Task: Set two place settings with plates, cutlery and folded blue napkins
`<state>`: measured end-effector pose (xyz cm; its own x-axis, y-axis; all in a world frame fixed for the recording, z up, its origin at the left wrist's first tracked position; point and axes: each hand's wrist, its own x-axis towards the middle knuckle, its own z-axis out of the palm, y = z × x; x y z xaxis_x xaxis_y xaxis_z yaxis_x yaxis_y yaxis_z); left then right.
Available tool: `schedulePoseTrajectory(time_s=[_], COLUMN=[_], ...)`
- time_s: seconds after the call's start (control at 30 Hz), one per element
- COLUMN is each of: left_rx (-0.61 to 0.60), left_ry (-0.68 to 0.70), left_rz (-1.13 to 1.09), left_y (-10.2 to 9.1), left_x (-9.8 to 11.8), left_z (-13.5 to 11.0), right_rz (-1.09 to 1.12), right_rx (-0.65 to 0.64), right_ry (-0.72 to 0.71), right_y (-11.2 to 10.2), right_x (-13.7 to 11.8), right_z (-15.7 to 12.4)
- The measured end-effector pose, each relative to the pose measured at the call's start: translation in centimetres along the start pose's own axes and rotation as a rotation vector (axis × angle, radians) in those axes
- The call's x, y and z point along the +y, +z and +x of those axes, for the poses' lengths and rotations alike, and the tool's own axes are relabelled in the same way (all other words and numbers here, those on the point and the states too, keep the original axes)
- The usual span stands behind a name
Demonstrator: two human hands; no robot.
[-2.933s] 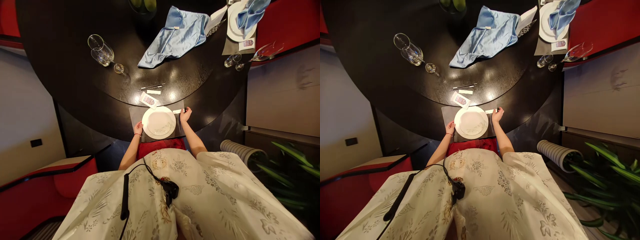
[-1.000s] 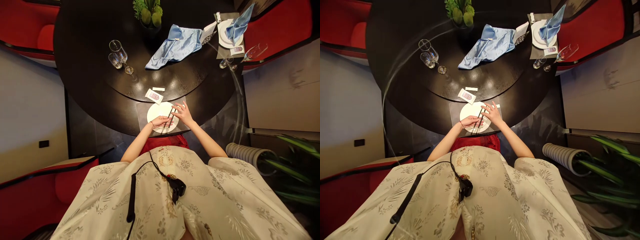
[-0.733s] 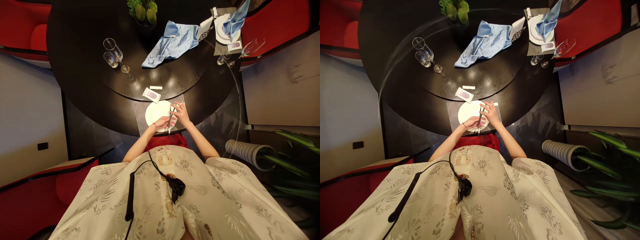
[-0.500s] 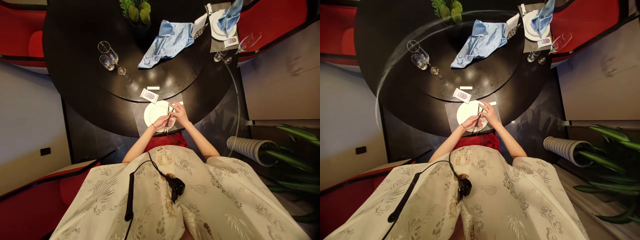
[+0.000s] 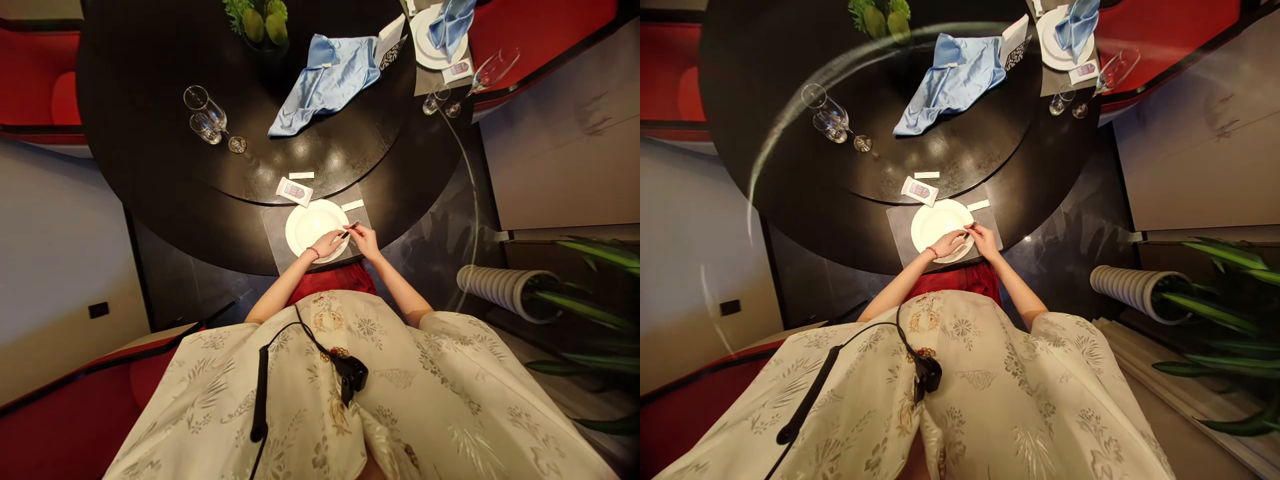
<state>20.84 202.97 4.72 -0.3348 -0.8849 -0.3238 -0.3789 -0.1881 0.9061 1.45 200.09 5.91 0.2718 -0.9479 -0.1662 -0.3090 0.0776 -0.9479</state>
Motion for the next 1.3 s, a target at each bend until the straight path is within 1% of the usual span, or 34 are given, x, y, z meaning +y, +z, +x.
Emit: schedulePoseTrajectory(time_s=[0.03,0.1,0.17,0.2,0.23,0.33,0.4,0.47,0.6,0.7,0.8,0.87,0.9,1.0,1.07,1.13,1.2,1.3], left_rx=[0.027,0.084,0.107,0.093,0.053,-0.166,-0.268,-0.284,-0.293,-0.278,-0.225,-0.157,-0.117,-0.003,0.066,0.126,0.169,0.228], left_ry=[-0.025,-0.093,-0.151,-0.169,-0.177,-0.181,-0.193,-0.204,-0.194,-0.193,-0.237,-0.295,-0.327,-0.393,-0.405,-0.41,-0.422,-0.462], left_rz=[0.045,0.06,0.015,-0.016,-0.055,-0.288,-0.49,-0.634,-0.774,-0.848,-0.821,-0.725,-0.665,-0.541,-0.542,-0.583,-0.61,-0.565], left_y=[-0.1,-0.4,-0.8,-0.9,-1.1,-1.1,-1.1,-1.2,-1.4,-0.8,0.9,2.0,2.4,2.8,2.3,1.5,0.6,-0.8], left_x=[-0.2,-0.6,-0.8,-0.7,-0.6,0.2,0.9,1.5,1.9,1.8,1.4,1.0,0.7,-0.2,-0.9,-1.5,-2.1,-3.4], left_z=[-0.1,-0.3,-0.7,-0.8,-1.0,-1.5,-1.8,-2.1,-2.5,-2.4,-2.3,-2.4,-2.5,-2.6,-2.6,-2.6,-2.6,-2.7], right_rz=[0.007,0.059,0.16,0.219,0.275,0.391,0.424,0.441,0.442,0.418,0.38,0.305,0.234,-0.126,-0.391,-0.582,-0.687,-0.751], right_rx=[0.062,0.166,0.184,0.162,0.125,0.005,-0.044,-0.058,-0.032,-0.051,-0.125,-0.162,-0.167,-0.146,-0.151,-0.189,-0.234,-0.281], right_ry=[0.046,0.149,0.239,0.267,0.282,0.277,0.273,0.271,0.268,0.276,0.308,0.361,0.389,0.448,0.436,0.395,0.356,0.34], right_y=[-0.5,-1.3,-1.7,-1.6,-1.5,-0.7,-0.1,0.2,0.8,1.3,1.3,0.6,0.1,-1.4,-2.1,-2.2,-1.8,-1.2], right_x=[0.7,1.9,2.5,2.5,2.2,0.3,-1.3,-2.7,-3.8,-3.7,-2.4,-0.9,0.1,3.5,5.5,7.0,8.0,8.8], right_z=[0.0,0.1,0.4,0.7,0.9,1.6,2.0,2.3,2.4,2.0,1.9,2.3,2.7,4.4,5.9,7.2,8.2,9.2])
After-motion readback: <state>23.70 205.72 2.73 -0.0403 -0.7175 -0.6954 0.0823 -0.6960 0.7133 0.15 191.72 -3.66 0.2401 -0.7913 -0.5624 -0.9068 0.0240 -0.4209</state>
